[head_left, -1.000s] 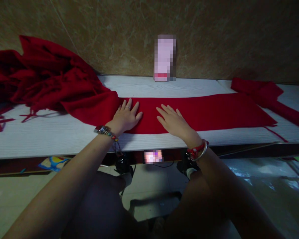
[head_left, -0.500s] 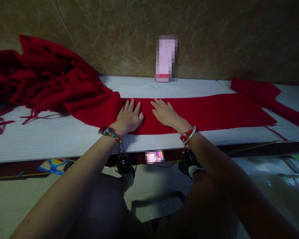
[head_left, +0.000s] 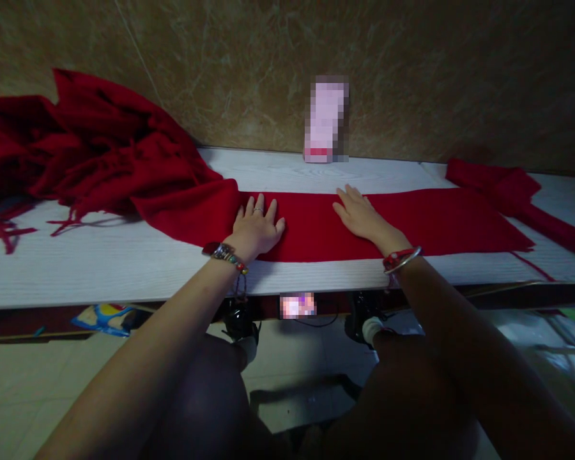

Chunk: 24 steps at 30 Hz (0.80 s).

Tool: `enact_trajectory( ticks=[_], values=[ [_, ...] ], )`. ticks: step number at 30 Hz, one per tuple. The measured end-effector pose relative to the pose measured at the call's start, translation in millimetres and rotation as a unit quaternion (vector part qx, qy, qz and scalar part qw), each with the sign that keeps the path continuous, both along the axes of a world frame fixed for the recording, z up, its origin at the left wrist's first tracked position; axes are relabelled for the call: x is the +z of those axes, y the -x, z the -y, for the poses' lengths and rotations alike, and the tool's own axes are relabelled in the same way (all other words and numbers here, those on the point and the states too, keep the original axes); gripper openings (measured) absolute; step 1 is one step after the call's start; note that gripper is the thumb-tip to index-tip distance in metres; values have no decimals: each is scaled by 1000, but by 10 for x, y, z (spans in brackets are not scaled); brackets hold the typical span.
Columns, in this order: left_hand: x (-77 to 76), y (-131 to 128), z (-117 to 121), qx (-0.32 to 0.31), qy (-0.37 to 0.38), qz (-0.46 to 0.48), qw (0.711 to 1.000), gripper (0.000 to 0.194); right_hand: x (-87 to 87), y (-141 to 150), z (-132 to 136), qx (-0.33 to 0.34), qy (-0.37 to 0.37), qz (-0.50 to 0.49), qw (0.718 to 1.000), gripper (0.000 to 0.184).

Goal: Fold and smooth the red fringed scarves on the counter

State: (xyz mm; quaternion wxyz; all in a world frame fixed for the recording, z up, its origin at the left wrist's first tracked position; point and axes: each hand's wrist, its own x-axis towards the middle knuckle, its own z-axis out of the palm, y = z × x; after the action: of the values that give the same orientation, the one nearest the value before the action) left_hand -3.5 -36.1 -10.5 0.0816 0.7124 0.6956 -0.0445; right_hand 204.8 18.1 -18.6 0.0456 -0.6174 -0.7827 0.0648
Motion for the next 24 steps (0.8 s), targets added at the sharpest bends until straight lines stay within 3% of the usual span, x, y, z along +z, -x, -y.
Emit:
enact_trajectory(
  ticks=[4,7,12,20,24],
  values=[
    [24,-124,-27,24,-30,13,999,60,-44,206,62,126,9,-13,992,55],
    [-2,-213,-74,12,-68,30,997,57,-89,197,54,146,3,-12,989,53],
    [-74,-250,-153,9,-45,48,998,57,-72,-132,-41,74,26,34,996,56],
    [-68,-247,-164,12,-36,42,998,58,-7,-951,-194,-98,59,120,986,64],
    [-64,-246,-174,13,-30,36,999,58,4,-1288,-263,-126,36,142,981,63]
  ],
)
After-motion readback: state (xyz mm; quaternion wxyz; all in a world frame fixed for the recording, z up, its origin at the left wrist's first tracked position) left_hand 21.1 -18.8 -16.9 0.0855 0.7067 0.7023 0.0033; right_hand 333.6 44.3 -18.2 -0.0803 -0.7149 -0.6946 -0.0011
